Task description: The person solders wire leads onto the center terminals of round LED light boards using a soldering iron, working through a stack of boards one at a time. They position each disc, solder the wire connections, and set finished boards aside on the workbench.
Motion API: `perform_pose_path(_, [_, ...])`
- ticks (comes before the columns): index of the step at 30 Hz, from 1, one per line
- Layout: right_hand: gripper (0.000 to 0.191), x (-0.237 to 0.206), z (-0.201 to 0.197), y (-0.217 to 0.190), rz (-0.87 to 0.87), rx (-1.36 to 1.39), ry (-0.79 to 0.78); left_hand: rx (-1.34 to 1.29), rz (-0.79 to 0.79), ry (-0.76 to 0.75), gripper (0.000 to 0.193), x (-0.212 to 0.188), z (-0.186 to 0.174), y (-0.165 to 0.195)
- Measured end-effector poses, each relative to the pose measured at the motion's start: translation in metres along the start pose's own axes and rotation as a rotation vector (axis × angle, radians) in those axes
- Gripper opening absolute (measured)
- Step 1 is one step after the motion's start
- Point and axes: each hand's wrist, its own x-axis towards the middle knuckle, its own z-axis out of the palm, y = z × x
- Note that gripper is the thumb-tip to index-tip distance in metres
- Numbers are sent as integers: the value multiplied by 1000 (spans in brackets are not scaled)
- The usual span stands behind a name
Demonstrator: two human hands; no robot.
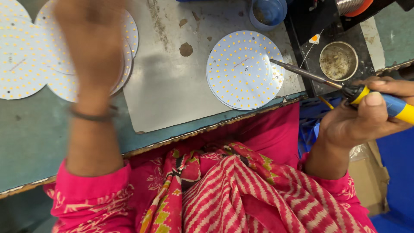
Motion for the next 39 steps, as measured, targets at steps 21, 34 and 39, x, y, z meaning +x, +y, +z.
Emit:
perform_pose_path(21, [25, 9, 10, 9, 124, -136, -177, -559, 39, -429, 10, -44, 80, 57])
perform_pose_path(34, [20, 12, 5, 9, 96, -214, -212, -504, 96, -400, 10, -51, 86, 57])
perform_pose_path(39, [20, 11, 7, 10, 122, -176, -209, -512, 91, -407, 11, -52, 87, 57])
